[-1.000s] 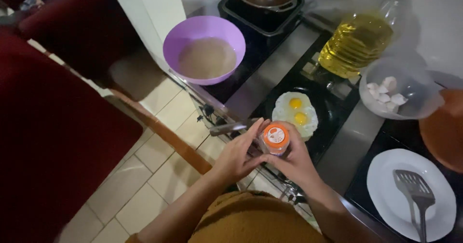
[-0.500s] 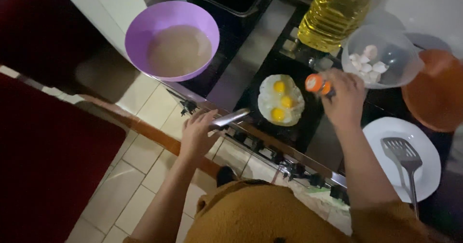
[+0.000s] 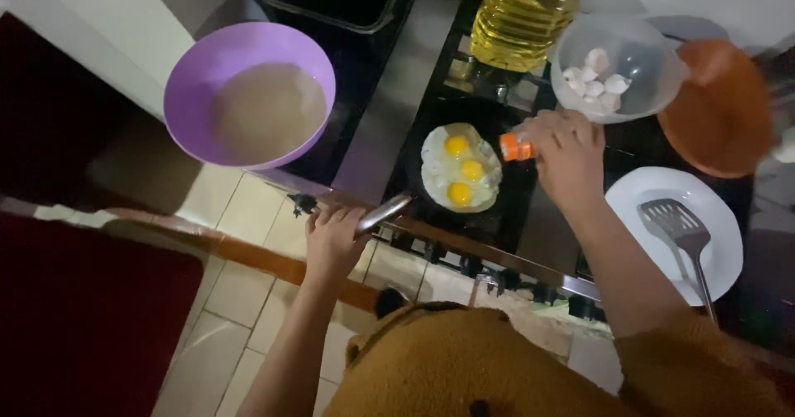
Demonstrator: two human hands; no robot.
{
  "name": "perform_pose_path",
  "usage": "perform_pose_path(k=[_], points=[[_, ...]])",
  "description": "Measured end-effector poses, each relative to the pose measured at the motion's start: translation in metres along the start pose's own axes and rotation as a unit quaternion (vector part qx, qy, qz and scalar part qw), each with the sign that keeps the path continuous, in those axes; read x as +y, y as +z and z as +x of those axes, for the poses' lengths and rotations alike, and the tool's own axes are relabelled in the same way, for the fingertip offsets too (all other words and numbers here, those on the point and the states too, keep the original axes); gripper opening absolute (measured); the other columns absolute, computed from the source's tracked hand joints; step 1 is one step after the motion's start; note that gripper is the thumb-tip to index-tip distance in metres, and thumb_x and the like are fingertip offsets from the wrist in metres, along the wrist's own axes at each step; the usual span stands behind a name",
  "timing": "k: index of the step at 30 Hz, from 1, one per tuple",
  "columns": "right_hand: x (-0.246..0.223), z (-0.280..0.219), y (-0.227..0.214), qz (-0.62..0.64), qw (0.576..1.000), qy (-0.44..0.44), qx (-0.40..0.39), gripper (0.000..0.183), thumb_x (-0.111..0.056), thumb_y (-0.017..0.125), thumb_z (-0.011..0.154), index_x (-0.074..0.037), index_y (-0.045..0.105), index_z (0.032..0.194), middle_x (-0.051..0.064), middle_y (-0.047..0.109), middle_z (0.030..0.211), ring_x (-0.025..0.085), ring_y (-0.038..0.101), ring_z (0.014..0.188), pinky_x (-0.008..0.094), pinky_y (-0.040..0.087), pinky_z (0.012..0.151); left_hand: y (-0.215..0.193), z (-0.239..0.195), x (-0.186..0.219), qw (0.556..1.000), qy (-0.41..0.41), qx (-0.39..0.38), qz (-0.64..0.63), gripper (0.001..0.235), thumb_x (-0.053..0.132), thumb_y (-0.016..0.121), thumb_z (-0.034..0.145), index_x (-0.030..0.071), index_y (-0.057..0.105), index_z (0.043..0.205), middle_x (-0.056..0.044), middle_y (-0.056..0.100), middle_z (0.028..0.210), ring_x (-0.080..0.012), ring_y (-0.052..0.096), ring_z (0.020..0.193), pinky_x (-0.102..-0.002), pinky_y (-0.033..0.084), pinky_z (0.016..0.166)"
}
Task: The recorder cracks and fries eggs in a pan, seasons them, stirs a drink in a mug, and later mixes ingredients into a large bowl.
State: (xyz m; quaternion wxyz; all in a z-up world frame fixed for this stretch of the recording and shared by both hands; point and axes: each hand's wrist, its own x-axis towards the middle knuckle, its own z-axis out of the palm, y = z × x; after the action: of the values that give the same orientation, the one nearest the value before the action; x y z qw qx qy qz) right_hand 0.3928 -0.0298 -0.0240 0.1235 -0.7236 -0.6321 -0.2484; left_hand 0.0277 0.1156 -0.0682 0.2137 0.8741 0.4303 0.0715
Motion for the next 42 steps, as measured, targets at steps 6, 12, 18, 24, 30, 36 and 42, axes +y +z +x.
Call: perform_pose_path(k=[6,12,18,24,30,36,42], points=[[0.003,-0.018,0.017,0.008,1.0,-0.016,-0.022,0.046,-0.003,0.069,0.086,-0.021,0.067,0.129,0.003,0.062,0.141,0.032,0.05,0.138,0.058,0.041,0.114,0.019,0.017,-0.013,0.999,0.04,0.003,0.016,0.06,0.033,0.082,0.075,0.017,0.064,0.129,-0.009,0.064,0.132,-0.0331,0.05,0.129,-0.059,0.025,0.112],[-0.015,-0.013,-0.005,0.023,0.999,-0.01,-0.038,0.05,-0.002,0.068,0.078,-0.025,0.068,0.122,0.003,0.062,0.139,0.031,0.051,0.136,0.058,0.038,0.114,0.022,0.023,-0.011,0.989,0.129,0.071,-0.016,0.059,0.031,0.079,0.077,0.015,0.062,0.131,-0.009,0.068,0.13,-0.0339,0.055,0.128,-0.054,0.033,0.112],[-0.014,0.001,-0.006,0.051,0.998,0.004,-0.039,0.054,0.001,0.068,0.078,-0.019,0.068,0.128,0.006,0.062,0.141,0.034,0.051,0.135,0.054,0.04,0.114,0.02,0.031,-0.006,0.989,0.144,0.037,-0.003,0.066,0.032,0.081,0.074,0.01,0.06,0.132,-0.015,0.066,0.127,-0.0387,0.054,0.123,-0.058,0.033,0.106],[-0.012,0.031,-0.012,0.011,1.0,0.012,-0.014,0.047,-0.004,0.076,0.077,-0.015,0.072,0.122,0.003,0.064,0.131,0.03,0.053,0.129,0.053,0.04,0.109,0.024,0.033,-0.013,0.99,0.133,0.043,0.008,0.053,0.029,0.075,0.083,0.015,0.062,0.132,-0.01,0.069,0.127,-0.0348,0.057,0.126,-0.055,0.035,0.112],[-0.008,0.06,0.003,0.035,0.998,0.04,0.03,0.052,-0.001,0.079,0.079,-0.015,0.069,0.129,0.002,0.063,0.14,0.028,0.051,0.136,0.047,0.042,0.111,0.002,0.037,-0.002,0.994,0.095,-0.044,-0.01,0.063,0.03,0.078,0.078,0.014,0.058,0.136,-0.015,0.064,0.126,-0.039,0.052,0.124,-0.057,0.032,0.107],[-0.013,0.074,0.015,0.046,0.998,0.026,0.037,0.051,-0.005,0.081,0.08,-0.018,0.067,0.127,0.003,0.062,0.138,0.028,0.052,0.135,0.049,0.041,0.108,-0.008,0.042,0.006,0.995,0.097,-0.019,-0.014,0.06,0.032,0.077,0.078,0.014,0.061,0.132,-0.011,0.065,0.133,-0.0363,0.053,0.129,-0.058,0.031,0.109],[-0.009,0.073,0.013,0.052,0.998,0.025,0.032,0.052,-0.001,0.078,0.081,-0.018,0.069,0.129,0.003,0.063,0.139,0.029,0.051,0.136,0.049,0.041,0.11,0.003,0.045,-0.001,0.994,0.107,0.015,-0.01,0.055,0.049,0.066,0.092,0.009,0.065,0.13,-0.016,0.067,0.13,-0.0388,0.057,0.123,-0.061,0.032,0.108]])
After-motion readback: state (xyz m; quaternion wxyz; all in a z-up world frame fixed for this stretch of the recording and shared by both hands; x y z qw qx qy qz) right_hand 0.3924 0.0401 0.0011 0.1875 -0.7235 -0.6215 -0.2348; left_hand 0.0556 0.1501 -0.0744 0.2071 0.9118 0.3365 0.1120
